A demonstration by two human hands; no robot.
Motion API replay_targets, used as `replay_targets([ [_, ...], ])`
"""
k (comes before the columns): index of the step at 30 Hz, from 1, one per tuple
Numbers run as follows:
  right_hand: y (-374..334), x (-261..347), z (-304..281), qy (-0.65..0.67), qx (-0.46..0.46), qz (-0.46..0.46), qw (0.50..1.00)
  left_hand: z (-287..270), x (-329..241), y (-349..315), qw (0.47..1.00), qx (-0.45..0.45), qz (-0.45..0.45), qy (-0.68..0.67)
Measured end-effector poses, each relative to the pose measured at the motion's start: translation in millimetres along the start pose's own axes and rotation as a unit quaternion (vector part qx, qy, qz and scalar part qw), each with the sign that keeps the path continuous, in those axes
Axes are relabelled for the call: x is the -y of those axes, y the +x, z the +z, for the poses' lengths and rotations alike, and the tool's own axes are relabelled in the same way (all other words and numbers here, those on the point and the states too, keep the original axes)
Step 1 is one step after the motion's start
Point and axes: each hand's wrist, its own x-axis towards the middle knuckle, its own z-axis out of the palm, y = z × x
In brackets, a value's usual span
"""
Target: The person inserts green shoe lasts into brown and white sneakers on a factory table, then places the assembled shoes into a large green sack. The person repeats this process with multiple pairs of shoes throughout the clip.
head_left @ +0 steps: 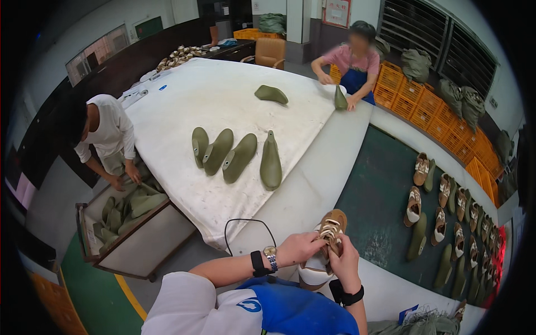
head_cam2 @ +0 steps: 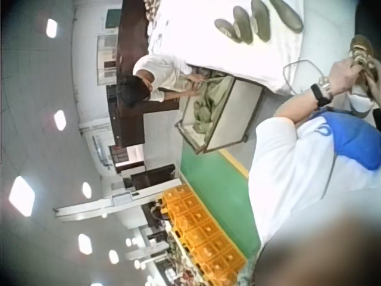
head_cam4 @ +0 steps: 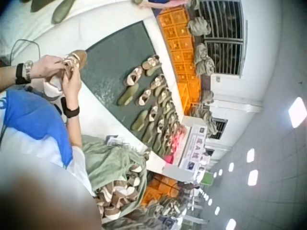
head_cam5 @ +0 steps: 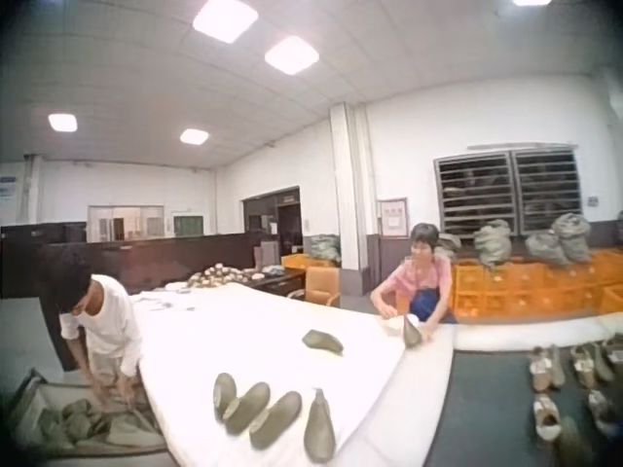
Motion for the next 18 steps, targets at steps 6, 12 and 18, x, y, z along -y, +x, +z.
replay_targets([
  [6,3,14,-5,-0.087,0.025,-0.122,0.988,-21,-4,24,0.998,-0.033,-0.035,-0.029],
  [12,8,16,-5,-0.033,-0.044,-0.041,0.998,-51,-6,30,0.991,0.070,0.000,-0.117],
  [18,1,36,-7,0.126,-0.135,-0.008,0.983,-65,-13,23,0.952,0.093,-0.135,-0.257],
])
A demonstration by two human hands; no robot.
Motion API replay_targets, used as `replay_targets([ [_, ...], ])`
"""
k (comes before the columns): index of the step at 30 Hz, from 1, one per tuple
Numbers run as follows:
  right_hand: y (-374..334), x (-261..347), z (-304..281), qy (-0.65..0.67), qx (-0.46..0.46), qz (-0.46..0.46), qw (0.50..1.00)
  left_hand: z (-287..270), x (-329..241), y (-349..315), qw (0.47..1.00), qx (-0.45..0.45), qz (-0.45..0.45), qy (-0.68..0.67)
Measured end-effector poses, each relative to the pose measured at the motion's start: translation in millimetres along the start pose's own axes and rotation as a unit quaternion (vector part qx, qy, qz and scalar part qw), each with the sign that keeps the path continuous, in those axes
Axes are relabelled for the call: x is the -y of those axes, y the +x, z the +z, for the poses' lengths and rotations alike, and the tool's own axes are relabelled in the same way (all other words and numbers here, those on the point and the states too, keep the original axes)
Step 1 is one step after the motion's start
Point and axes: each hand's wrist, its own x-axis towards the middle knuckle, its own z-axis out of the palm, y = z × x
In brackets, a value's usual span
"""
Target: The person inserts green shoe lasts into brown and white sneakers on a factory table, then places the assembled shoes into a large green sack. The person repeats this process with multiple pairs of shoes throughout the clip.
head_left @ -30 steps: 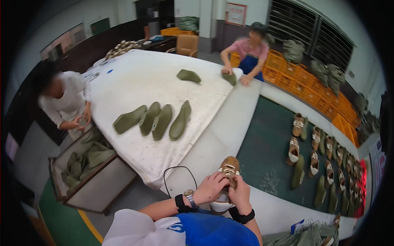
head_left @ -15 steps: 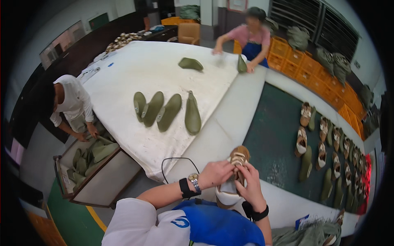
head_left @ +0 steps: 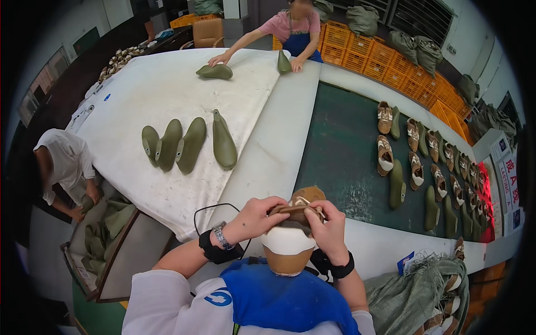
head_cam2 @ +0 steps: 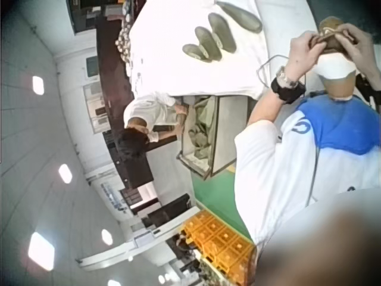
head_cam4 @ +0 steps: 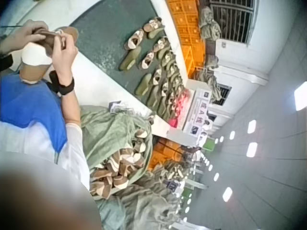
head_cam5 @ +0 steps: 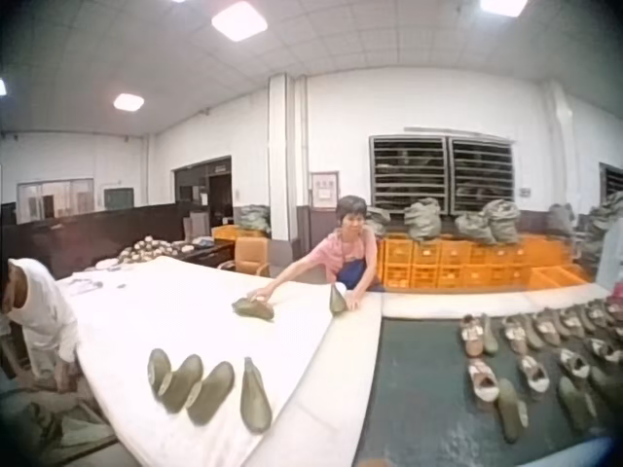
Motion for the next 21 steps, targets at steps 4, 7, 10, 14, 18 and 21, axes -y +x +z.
replay_targets([
  [4,-2,20,-6,0.131,-0.034,0.057,0.989,7,-13,-7,0.978,-0.077,-0.044,-0.189],
  [7,-10,36,-13,0.117,-0.058,0.036,0.991,14,-25,-11,0.960,-0.147,0.005,-0.239],
  [10,-19,48,-15,0.154,-0.070,0.039,0.985,13,-34,-15,0.944,-0.103,-0.038,-0.310],
  [14,-23,54,-17,0.174,-0.065,0.019,0.982,9,-42,-17,0.950,-0.113,0.013,-0.291],
  [18,-24,52,-17,0.189,-0.057,0.039,0.980,6,-45,-16,0.949,-0.117,0.016,-0.294],
  [21,-21,50,-15,0.189,-0.048,0.050,0.980,4,-43,-16,0.951,-0.118,0.014,-0.287],
])
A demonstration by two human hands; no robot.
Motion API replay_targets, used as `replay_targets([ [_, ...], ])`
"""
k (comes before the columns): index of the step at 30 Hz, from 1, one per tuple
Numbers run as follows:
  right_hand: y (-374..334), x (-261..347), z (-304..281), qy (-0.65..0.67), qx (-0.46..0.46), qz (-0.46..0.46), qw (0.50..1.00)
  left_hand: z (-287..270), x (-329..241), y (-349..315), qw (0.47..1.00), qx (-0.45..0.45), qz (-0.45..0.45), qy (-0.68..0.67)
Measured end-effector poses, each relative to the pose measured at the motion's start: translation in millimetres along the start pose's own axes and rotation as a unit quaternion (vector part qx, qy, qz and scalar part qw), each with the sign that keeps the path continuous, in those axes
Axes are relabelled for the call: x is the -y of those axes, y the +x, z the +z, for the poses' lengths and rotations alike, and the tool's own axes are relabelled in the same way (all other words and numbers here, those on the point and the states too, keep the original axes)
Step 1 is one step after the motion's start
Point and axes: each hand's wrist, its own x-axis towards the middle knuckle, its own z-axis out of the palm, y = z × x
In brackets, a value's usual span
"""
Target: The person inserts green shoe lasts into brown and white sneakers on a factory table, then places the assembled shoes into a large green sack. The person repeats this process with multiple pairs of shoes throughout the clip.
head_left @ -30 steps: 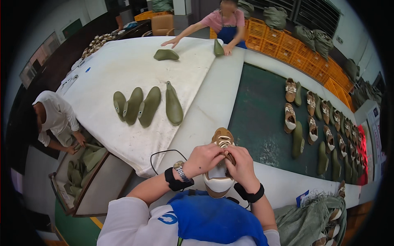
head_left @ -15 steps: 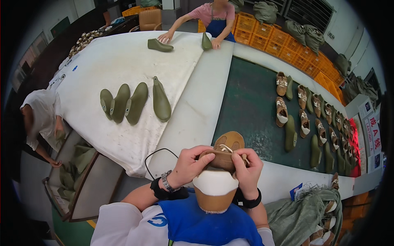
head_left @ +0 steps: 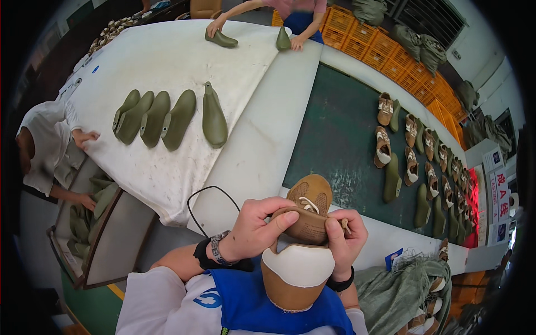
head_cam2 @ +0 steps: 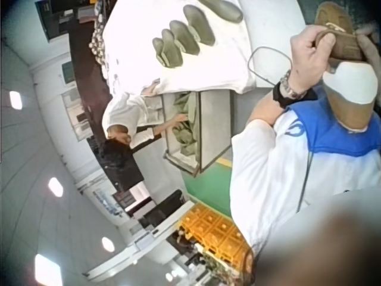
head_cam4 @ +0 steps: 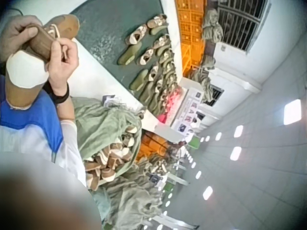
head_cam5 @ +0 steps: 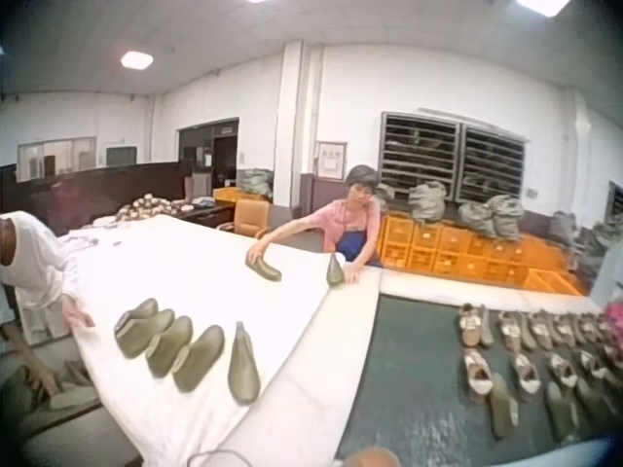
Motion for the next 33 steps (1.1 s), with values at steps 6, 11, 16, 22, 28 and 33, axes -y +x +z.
replay_targets([
  [6,42,-15,0,-0.369,0.101,-0.187,0.905,-33,33,23,0.935,-0.019,0.115,0.336],
  [11,38,-41,19,-0.410,0.335,-0.012,0.848,-68,78,35,0.887,-0.052,0.087,0.450],
  [16,66,-106,42,-0.371,0.470,0.074,0.797,-108,117,38,0.940,-0.003,-0.007,0.342],
  [22,208,-223,67,-0.442,0.220,-0.160,0.855,-221,193,89,0.898,-0.070,-0.111,0.421],
  [28,256,-274,57,-0.354,0.154,0.033,0.922,-292,254,165,0.839,-0.163,-0.197,0.481],
  [33,150,-256,17,-0.318,0.263,0.049,0.909,-302,277,222,0.819,-0.291,-0.268,0.415],
])
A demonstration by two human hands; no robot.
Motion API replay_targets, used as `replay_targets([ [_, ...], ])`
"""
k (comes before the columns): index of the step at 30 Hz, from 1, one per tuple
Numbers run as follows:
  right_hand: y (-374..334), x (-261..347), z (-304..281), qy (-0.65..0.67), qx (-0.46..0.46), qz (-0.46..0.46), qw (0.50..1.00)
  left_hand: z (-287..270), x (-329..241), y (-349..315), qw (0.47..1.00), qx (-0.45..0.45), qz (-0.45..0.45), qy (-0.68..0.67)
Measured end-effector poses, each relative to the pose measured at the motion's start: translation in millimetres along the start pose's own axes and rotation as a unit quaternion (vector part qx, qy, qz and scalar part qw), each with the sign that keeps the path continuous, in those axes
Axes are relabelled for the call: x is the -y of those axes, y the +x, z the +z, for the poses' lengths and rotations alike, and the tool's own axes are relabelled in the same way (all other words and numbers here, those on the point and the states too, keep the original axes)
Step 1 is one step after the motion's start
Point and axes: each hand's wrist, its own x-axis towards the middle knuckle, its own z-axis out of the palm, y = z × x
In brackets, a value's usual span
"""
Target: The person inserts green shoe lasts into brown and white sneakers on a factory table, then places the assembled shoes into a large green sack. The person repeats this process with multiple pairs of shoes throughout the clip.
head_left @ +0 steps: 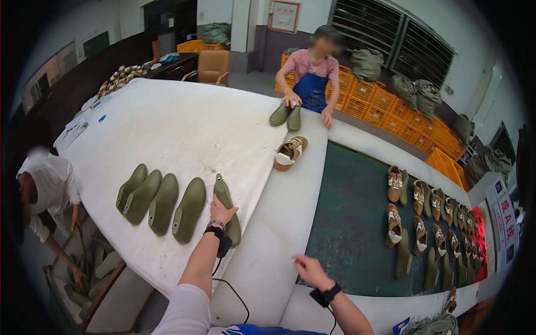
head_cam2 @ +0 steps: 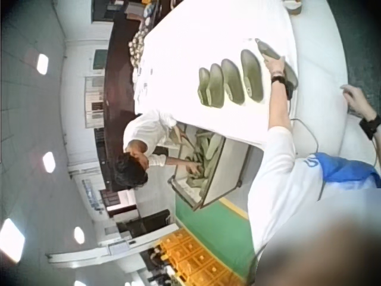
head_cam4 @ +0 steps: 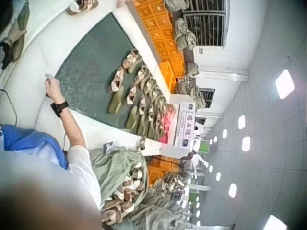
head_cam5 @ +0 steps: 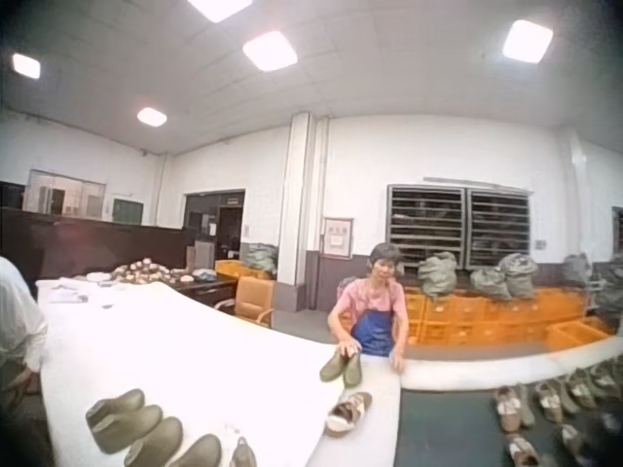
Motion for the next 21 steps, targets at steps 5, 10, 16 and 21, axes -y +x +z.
replay_targets([
  [5,-116,9,-4,0.041,-0.055,0.148,0.987,12,-6,-26,0.997,-0.006,0.075,-0.001],
  [10,-216,29,-40,-0.008,-0.156,0.247,0.956,-8,-2,-91,0.925,0.284,0.248,0.047],
  [16,-342,100,-95,-0.157,-0.459,0.157,0.860,10,-36,-146,0.632,0.499,0.566,0.177],
  [21,-454,182,-100,-0.428,-0.611,0.308,0.590,15,-67,-172,0.543,0.554,0.583,0.240],
])
